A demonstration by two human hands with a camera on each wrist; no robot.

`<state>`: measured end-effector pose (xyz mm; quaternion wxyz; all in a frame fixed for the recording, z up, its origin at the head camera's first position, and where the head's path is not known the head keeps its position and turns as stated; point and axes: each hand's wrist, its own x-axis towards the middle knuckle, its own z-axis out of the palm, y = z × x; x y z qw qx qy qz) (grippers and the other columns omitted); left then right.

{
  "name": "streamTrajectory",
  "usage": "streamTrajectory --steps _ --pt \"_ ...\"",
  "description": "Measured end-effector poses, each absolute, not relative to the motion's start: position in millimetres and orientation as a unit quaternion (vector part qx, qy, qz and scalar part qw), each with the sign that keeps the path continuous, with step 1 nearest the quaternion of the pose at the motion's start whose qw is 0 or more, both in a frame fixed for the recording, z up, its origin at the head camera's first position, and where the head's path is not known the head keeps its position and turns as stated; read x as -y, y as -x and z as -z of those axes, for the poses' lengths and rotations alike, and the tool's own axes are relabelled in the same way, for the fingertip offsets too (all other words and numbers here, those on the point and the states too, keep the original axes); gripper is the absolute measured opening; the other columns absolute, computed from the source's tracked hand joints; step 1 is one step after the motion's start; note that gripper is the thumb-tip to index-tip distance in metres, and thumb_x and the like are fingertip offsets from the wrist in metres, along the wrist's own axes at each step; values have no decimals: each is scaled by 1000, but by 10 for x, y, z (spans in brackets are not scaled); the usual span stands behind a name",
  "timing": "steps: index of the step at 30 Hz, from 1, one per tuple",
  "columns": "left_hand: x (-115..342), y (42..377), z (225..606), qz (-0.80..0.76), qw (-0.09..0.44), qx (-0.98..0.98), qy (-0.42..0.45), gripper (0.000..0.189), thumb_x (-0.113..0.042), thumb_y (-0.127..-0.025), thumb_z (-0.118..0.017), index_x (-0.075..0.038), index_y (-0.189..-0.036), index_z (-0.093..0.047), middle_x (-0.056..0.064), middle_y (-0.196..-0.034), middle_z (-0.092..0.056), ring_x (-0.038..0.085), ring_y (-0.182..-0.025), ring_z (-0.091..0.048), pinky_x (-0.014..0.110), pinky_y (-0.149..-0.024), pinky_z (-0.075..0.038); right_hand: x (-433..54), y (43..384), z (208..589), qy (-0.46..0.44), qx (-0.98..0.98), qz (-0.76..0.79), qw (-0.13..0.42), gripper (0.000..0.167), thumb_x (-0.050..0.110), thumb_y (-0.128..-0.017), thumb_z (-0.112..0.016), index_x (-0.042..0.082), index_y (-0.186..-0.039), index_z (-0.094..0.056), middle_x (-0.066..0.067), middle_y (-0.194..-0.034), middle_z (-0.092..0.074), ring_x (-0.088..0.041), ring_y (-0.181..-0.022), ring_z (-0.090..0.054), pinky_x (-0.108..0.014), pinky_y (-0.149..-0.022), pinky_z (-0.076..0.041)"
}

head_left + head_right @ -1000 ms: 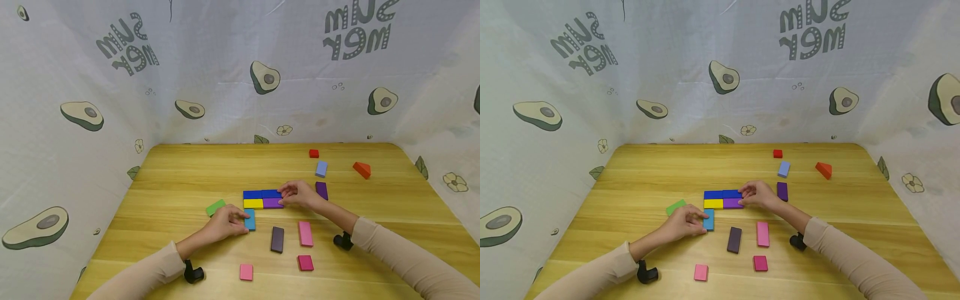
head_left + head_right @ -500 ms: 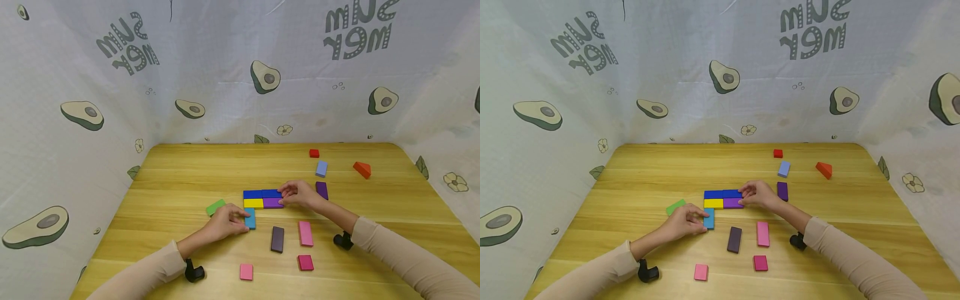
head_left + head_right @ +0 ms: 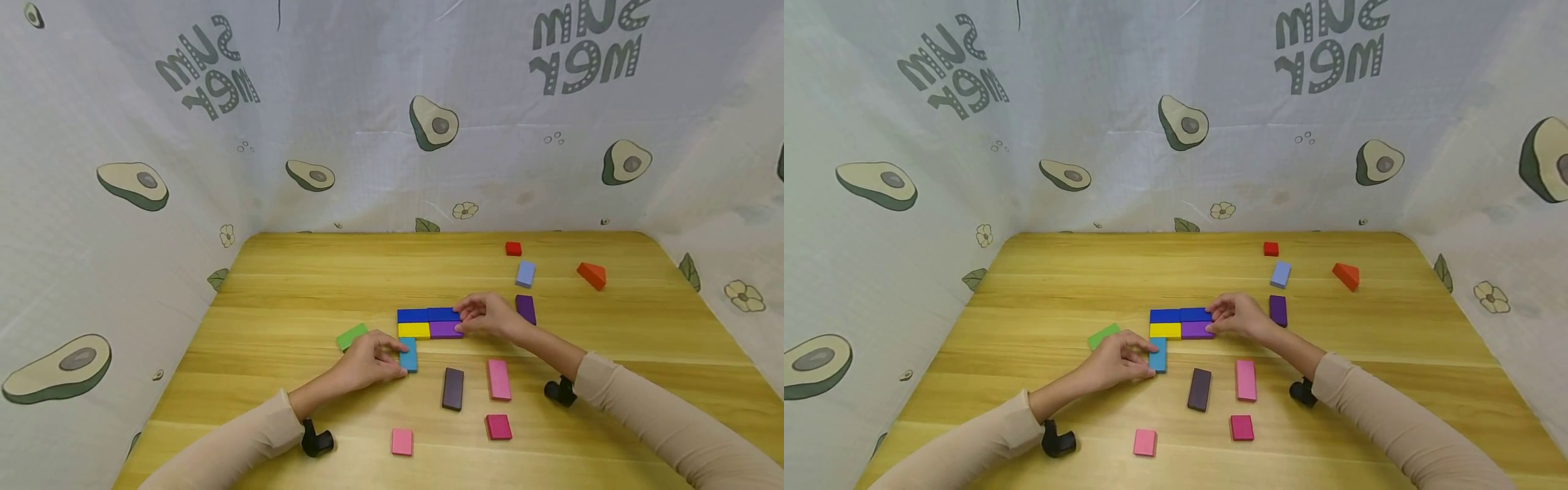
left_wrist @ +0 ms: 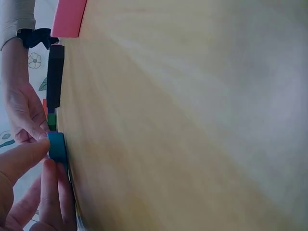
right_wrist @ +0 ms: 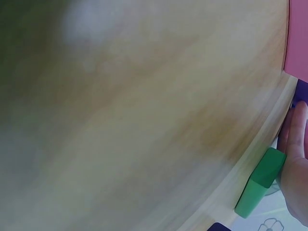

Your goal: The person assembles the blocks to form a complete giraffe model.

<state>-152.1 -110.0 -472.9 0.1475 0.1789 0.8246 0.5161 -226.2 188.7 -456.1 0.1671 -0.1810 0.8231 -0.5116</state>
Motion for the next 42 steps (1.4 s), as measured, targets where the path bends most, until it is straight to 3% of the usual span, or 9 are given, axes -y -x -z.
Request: streamTrajectory --steps 11,27,42 --pt "1117 1561 4698 -500 130 -835 -192 25 -18 -88 -79 -6 -109 -75 8 -104 -60 15 -84 -64 24 -70 -56 -1879 2261 4561 187 -825 508 163 34 0 -84 -79 -14 -110 -65 -16 -93 -66 -26 -83 -63 -21 -68 -53" --pt "1009 1702 4665 -489 98 -844 -196 37 -7 -92 -73 -1 -128 -66 15 -118 -55 25 -105 -60 25 -89 -53 -1899 2268 4584 185 -824 510 165 33 -1 -83 -79 -15 -110 -65 -16 -92 -66 -25 -83 -63 -21 -68 -53" --pt "960 1758 4694 -510 87 -833 -199 36 -2 -92 -71 3 -127 -66 13 -120 -53 27 -112 -58 30 -95 -51 -1898 2270 4565 184 -827 506 164 34 1 -83 -79 -14 -110 -65 -16 -92 -66 -26 -83 -63 -21 -68 -52"
